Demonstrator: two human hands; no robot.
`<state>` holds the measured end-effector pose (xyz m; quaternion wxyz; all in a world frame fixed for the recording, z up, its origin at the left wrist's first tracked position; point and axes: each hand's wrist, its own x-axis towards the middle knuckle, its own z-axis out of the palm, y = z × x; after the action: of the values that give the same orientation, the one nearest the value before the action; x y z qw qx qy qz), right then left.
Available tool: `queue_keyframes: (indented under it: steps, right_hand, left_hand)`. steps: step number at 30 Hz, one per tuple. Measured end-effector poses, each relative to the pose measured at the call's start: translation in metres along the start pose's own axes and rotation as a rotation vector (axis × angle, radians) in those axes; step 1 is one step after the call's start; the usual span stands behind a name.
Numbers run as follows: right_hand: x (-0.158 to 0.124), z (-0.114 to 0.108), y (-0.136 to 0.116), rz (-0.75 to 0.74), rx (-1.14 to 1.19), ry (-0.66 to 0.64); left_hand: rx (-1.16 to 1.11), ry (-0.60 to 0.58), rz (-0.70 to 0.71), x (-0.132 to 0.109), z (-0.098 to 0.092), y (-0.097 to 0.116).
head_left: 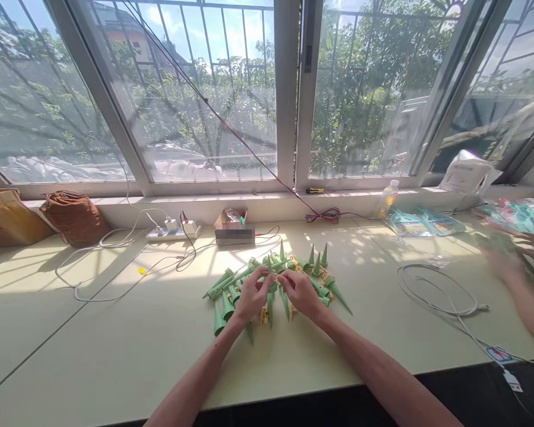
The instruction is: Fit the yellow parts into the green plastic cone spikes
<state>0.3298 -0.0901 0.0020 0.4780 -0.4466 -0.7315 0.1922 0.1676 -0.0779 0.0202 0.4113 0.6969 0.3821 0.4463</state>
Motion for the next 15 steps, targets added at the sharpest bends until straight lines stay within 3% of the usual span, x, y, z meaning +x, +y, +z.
queue_keyframes:
  steps: [6, 15]
  right_hand:
    - [0.0005, -0.0019, -0.0065, -0.030, -0.018, 0.037]
    - [0.0002, 0.0003, 0.0003, -0.005, -0.021, 0.052]
  left_hand:
    - [-0.045, 0.017, -0.019, 0.0017, -0.0001, -0.0038]
    - [0.058, -0.038, 0.038, -0.0017, 0.0004, -0.0001]
